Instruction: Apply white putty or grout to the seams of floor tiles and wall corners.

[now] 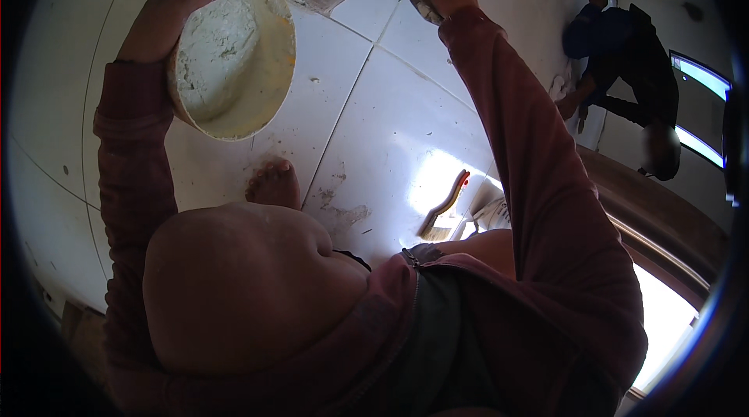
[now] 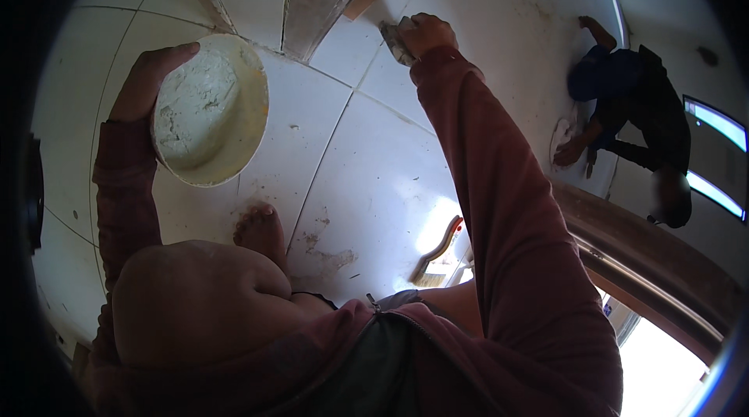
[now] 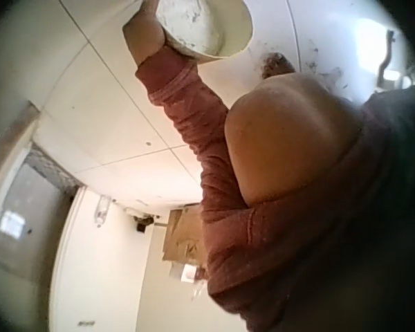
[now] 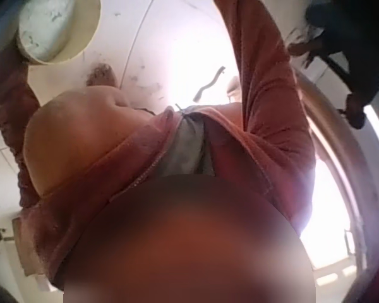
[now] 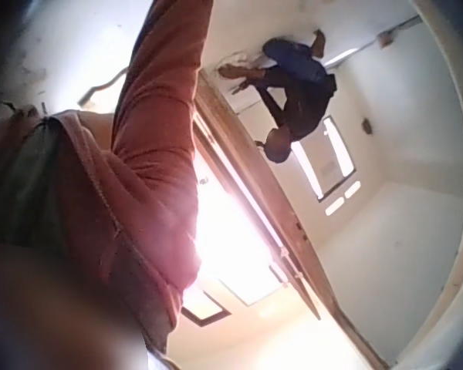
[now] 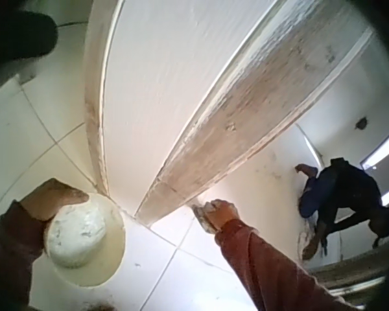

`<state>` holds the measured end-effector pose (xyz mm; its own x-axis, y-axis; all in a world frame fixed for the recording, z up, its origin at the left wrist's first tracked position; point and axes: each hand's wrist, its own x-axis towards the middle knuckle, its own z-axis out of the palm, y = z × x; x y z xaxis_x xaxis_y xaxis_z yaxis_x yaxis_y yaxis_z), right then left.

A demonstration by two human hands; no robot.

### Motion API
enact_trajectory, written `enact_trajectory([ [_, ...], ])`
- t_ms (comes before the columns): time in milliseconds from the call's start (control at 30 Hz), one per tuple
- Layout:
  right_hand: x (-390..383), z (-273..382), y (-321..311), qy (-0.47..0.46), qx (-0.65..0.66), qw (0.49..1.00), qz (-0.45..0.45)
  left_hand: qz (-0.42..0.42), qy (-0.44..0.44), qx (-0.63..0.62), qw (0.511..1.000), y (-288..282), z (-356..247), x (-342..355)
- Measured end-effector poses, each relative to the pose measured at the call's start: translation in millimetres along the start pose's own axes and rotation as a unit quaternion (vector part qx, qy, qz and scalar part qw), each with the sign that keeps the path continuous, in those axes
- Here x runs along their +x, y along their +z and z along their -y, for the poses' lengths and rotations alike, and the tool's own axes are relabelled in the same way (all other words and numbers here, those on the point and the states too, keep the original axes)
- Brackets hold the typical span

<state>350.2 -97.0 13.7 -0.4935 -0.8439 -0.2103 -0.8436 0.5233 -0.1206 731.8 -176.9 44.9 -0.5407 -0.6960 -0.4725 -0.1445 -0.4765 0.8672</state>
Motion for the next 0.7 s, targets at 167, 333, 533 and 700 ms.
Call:
enact_trajectory([
  [167, -78.5, 29.5, 24.7, 0.026, -0.007, 0.999, 0.030, 0.009, -0.018, -0.061, 0.998, 5.0, -3.7, -5.3],
  [333, -44.3, -7.9, 2.7, -0.135, -0.045, 0.983, 0.119, -0.005, -0.040, -0.084, 0.996, 0.3, -1.5, -2.6],
  [533, -23.1, -35.2, 10.3, -0.179, -0.147, 0.967, 0.110, -0.002, 0.065, 0.003, 0.998, -7.7, 16.6, 2.5],
  [700, -17.3, -17.3, -5.9, -0.166, -0.182, 0.969, 0.019, 0.002, 0.046, -0.023, 0.999, -1.5, 2.9, -2.3],
])
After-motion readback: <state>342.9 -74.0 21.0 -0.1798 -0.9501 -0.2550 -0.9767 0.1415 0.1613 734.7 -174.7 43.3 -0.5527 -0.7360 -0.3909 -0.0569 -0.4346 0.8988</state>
